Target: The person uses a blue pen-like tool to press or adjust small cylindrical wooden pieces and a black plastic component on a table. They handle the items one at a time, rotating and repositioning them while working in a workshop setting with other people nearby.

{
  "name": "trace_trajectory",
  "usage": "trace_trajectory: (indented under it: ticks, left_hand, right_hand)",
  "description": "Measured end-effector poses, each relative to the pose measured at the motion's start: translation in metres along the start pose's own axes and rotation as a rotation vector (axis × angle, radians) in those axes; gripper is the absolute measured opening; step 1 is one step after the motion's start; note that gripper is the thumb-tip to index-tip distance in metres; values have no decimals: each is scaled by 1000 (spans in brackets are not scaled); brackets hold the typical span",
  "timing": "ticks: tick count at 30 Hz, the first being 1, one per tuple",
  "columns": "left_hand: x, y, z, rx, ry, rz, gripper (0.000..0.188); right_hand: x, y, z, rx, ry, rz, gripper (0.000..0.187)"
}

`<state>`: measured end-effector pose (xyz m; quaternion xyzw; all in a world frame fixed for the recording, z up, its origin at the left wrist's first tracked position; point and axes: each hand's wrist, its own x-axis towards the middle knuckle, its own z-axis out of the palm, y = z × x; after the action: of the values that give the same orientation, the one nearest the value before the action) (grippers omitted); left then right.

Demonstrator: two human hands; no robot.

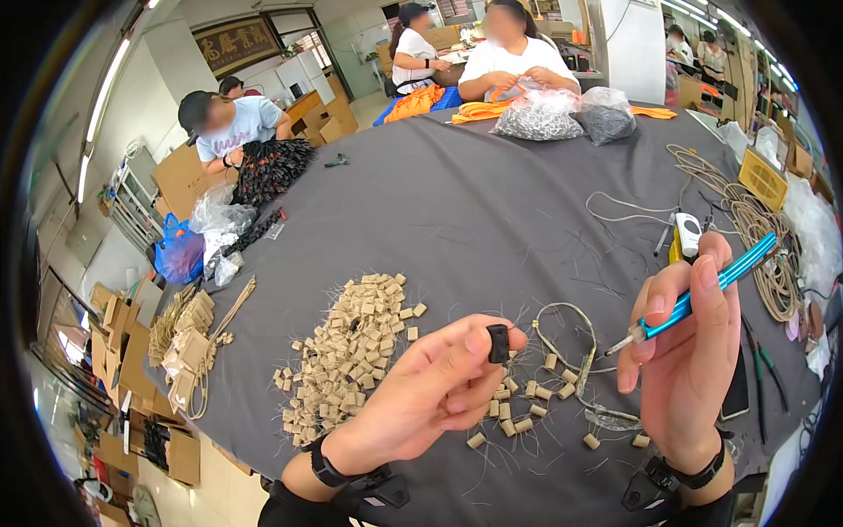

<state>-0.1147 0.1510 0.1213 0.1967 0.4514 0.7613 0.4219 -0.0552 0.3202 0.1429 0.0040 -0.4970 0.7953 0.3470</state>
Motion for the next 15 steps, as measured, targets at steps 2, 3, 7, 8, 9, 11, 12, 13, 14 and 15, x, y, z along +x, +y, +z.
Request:
trace_trajectory:
  ticks: [2, 3, 7, 8, 9, 11, 12, 13, 14, 15]
  left_hand:
    - [2, -2, -2, 32, -12, -9, 33]
    - [3, -2, -2, 54, -19, -22, 32]
    - [3, -2, -1, 114, -47, -61, 30]
    - [4, -2, 0, 122, -38, -61, 29]
    - [5, -2, 1, 131, -28, -60, 29]
    - [5, -3, 2, 155, -29, -62, 28]
    - [5, -2, 1, 171, -41, -65, 27]
    - [6, -2, 0, 186, -55, -68, 27]
    - [7, -3, -2, 178, -64, -71, 26]
    - [8, -4, -3, 171, -72, -74, 26]
  right_hand:
    - [0, 0, 0, -1, 14, 15, 18]
    - [0, 0, 0, -1, 22, 21, 19]
    - [1, -3, -1, 38, 52, 42, 21]
    - [1, -4, 0, 41, 57, 31, 21]
    - [1, -6, 0, 44, 61, 19, 21]
    - [1, -7, 0, 62, 32, 7, 20]
    - [2, -8, -1, 71, 17, 1, 19]
    - [2, -7, -2, 80, 1, -6, 19]
    - [3, -6, -4, 89, -16, -13, 18]
    - [3, -6, -5, 98, -32, -20, 18]
